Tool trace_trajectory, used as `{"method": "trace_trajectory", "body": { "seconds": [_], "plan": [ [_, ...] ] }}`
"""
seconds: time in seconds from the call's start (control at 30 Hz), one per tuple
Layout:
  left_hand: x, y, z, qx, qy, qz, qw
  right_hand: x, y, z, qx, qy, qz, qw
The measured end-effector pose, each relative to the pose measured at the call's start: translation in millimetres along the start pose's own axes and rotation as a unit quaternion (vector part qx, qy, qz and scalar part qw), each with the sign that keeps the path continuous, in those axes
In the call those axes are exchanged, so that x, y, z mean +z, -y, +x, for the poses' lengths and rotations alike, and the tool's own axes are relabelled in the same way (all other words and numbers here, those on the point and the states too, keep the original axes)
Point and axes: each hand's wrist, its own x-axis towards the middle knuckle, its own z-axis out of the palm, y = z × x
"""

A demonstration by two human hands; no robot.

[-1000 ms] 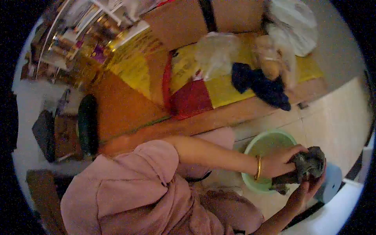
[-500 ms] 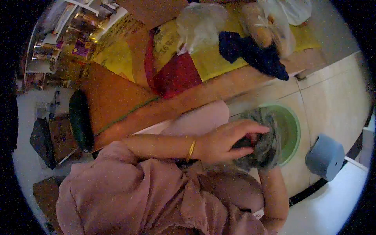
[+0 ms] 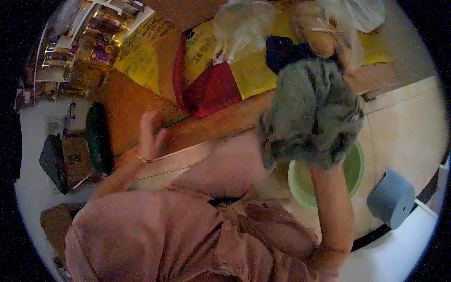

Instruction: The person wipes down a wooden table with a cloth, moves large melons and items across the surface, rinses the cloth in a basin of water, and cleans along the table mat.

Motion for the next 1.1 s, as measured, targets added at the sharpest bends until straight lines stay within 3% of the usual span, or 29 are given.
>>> {"method": "trace_trajectory", "body": {
  "seconds": [0.1, 0.17, 0.2, 0.23, 0.27, 0.3, 0.37, 0.5, 0.63, 0.7, 0.8, 0.87, 0.9, 0.93, 0.97, 1.0, 1.1],
  "plan": [
    [-1.2, 63.2, -37.7, -0.069, -0.006, 0.059, 0.996, 13.1, 9.5, 45.5, -0.060, 0.012, -0.058, 0.996],
    [6.1, 76.5, -42.0, -0.194, 0.022, -0.008, 0.981, 26.2, -2.9, 73.9, -0.084, 0.033, -0.148, 0.985],
    [13.0, 78.4, -42.7, -0.169, 0.015, 0.046, 0.984, 30.3, -14.8, 84.3, -0.095, 0.049, -0.239, 0.965],
    [16.3, 79.0, -42.9, -0.174, 0.012, 0.044, 0.984, 34.8, -29.5, 94.8, -0.108, 0.062, -0.374, 0.919],
    [19.6, 77.9, -41.7, -0.166, -0.003, 0.080, 0.983, 46.1, -45.0, 107.4, -0.172, 0.020, -0.706, 0.686],
    [22.8, 76.4, -42.8, -0.158, -0.014, 0.116, 0.981, 56.4, -45.8, 108.4, -0.170, 0.026, -0.709, 0.684],
    [22.8, 78.5, -42.1, -0.150, -0.019, 0.107, 0.983, 64.1, -43.6, 99.6, -0.336, 0.183, -0.720, 0.579],
    [23.3, 77.3, -42.4, -0.114, -0.044, 0.122, 0.985, 62.7, -42.5, 103.3, -0.307, 0.170, -0.705, 0.616],
    [15.6, 66.5, -31.6, -0.129, -0.011, 0.083, 0.988, 56.8, -37.4, 109.2, -0.266, 0.161, -0.700, 0.643],
    [24.9, 74.0, -35.8, -0.147, -0.039, 0.057, 0.987, 55.7, -40.6, 114.0, -0.312, 0.152, -0.645, 0.681],
    [27.9, 59.7, -29.8, -0.153, -0.039, 0.104, 0.982, 45.9, -38.0, 116.0, -0.260, 0.125, -0.685, 0.669],
    [22.6, 67.8, -28.6, -0.185, 0.020, 0.037, 0.982, 44.4, -25.2, 112.4, -0.208, 0.149, -0.720, 0.645],
    [26.7, 61.1, -22.3, -0.288, 0.068, 0.066, 0.953, 36.8, -36.6, 115.5, -0.247, 0.127, -0.676, 0.682],
    [33.6, 72.0, -30.8, -0.251, 0.041, 0.001, 0.967, 35.4, -36.4, 115.7, -0.259, 0.140, -0.689, 0.662],
    [47.3, 87.0, -41.2, -0.194, 0.018, 0.051, 0.980, 29.6, -45.7, 116.5, -0.323, 0.117, -0.678, 0.650],
    [53.5, 97.9, -52.0, -0.145, -0.014, 0.106, 0.984, 39.2, -32.9, 113.7, -0.237, 0.132, -0.681, 0.680],
    [52.9, 78.7, -40.8, -0.129, 0.013, 0.132, 0.983, 50.3, -14.2, 97.2, -0.203, 0.121, -0.657, 0.716]
  ]
}}
